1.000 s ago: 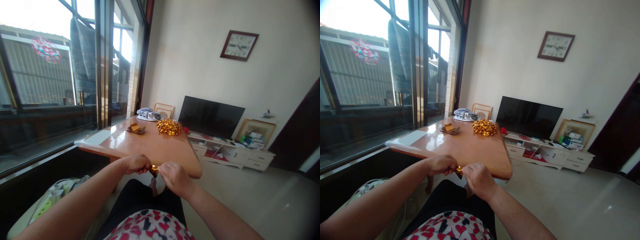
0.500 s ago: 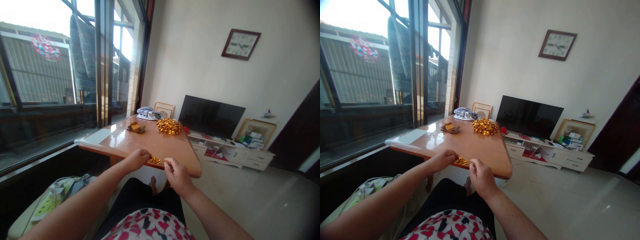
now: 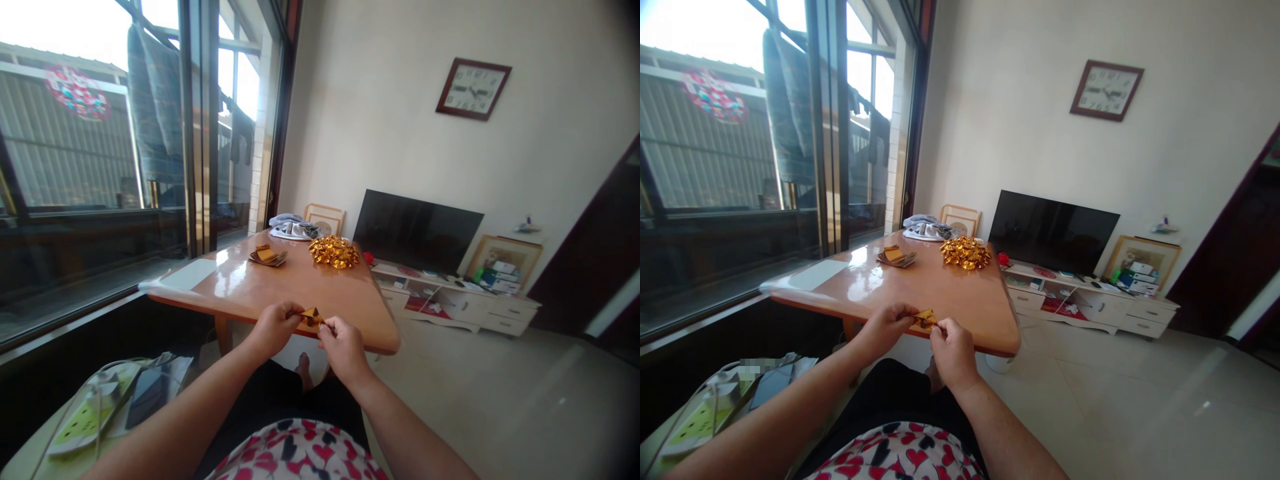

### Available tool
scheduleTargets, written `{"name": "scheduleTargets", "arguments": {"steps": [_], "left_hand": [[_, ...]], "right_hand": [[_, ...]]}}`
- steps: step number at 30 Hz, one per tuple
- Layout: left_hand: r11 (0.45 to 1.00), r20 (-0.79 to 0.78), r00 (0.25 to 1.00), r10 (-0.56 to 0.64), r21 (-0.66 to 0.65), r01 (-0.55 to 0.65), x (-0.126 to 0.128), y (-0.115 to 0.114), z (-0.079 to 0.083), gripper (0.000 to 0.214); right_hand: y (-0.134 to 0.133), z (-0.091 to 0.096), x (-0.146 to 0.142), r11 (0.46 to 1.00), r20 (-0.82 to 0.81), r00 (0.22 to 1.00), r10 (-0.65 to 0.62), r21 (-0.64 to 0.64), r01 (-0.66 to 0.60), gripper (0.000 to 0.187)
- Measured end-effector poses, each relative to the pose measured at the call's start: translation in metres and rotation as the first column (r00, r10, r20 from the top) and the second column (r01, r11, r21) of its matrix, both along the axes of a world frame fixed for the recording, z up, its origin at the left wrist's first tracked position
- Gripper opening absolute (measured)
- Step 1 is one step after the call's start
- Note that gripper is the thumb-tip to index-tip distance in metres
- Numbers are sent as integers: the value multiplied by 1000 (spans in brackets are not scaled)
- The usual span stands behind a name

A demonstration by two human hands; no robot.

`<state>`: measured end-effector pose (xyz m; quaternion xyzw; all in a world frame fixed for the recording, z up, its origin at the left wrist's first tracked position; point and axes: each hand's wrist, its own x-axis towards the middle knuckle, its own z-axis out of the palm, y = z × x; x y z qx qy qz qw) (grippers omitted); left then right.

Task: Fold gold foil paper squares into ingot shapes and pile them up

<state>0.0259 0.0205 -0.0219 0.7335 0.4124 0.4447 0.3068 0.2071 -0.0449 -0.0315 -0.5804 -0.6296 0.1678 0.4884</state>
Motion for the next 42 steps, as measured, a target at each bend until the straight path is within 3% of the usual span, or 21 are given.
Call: {"name": "scheduleTargets", "arguments": {"steps": [9,15,24,34,42], "left_hand": [[993,24,994,-111,-30,111,0,-12,9,24],[1000,133,991,-14,-25,18,5,-8,2,16],[983,229,964,-133,-98,158,10,-14,8,11],[971,387,920,-56,-195,141,10,-14,8,18],[966,397,917,-35,-221,132,13,-19,9,18]], "right_hand": [[5,-2,3,997,-49,997,-59,37,61,17],[6,1,3,997,-44,996,-74,22,75,16],[5,4,0,997,-98,993,-67,-34,64,15],[1,12,-2,993,-275,961,-33,-115,1,19],[3,13,-5,993,-307,951,-43,-117,8,19]]}}
